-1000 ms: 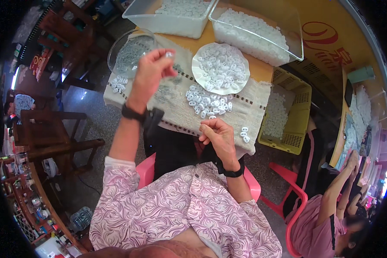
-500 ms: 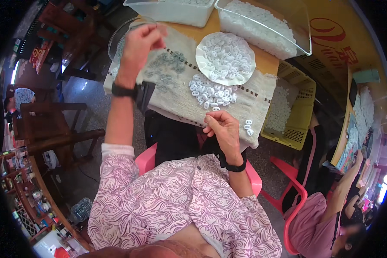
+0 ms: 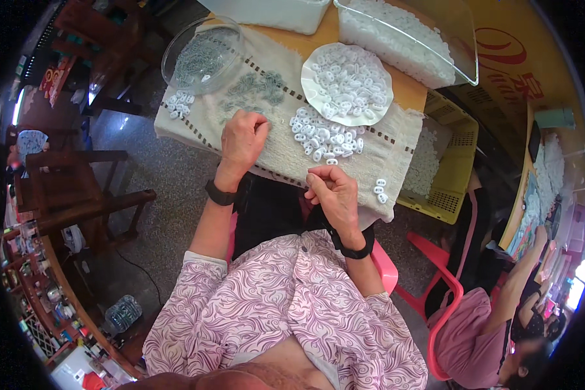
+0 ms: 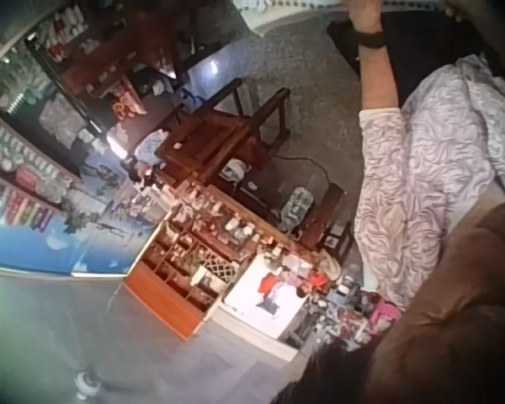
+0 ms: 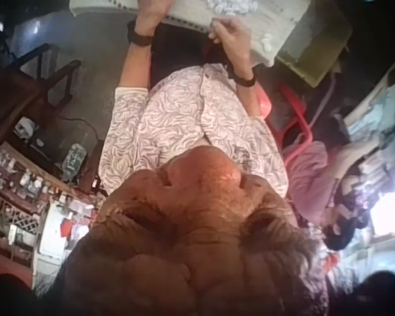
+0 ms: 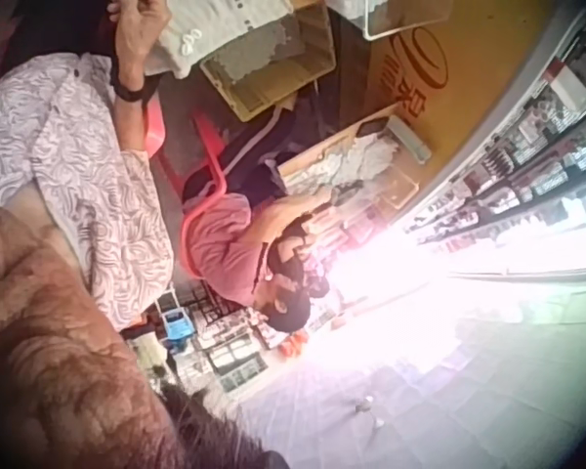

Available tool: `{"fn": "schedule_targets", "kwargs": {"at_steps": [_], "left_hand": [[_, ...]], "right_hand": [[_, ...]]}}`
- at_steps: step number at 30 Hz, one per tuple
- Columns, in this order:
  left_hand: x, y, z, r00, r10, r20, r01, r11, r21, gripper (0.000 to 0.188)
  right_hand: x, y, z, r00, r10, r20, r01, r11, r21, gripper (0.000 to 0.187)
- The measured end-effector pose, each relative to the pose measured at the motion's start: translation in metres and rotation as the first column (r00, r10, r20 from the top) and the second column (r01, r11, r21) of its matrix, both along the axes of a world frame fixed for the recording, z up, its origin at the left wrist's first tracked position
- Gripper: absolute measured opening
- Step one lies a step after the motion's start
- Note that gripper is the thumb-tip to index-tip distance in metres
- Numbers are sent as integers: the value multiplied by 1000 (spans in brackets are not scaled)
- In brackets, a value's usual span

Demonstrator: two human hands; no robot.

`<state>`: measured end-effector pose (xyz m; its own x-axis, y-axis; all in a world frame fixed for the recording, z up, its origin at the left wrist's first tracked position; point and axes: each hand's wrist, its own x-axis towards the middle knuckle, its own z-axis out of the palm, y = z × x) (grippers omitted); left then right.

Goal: Sorting and inspecting small white plastic components on a workbench.

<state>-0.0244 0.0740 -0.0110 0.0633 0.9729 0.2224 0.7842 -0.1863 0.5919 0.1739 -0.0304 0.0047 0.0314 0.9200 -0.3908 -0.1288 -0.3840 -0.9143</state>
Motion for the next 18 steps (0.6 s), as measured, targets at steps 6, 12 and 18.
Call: {"fn": "schedule_targets", "kwargs": {"at_steps": [6, 12, 18], "left_hand": [[11, -5, 0, 998, 5, -70, -3, 1000, 29, 9], [10, -5, -3, 999, -39, -24, 41, 998, 56, 6], [11, -6, 2, 989, -58, 138, 36, 987, 154, 8]], "right_hand": [[0, -2, -3, 998, 13, 55, -12, 1000, -16, 15], [1, 0, -1, 991, -19, 135, 20, 1000, -7, 14], [-2, 5, 0, 959, -115, 259, 95, 992, 89, 10]]}}
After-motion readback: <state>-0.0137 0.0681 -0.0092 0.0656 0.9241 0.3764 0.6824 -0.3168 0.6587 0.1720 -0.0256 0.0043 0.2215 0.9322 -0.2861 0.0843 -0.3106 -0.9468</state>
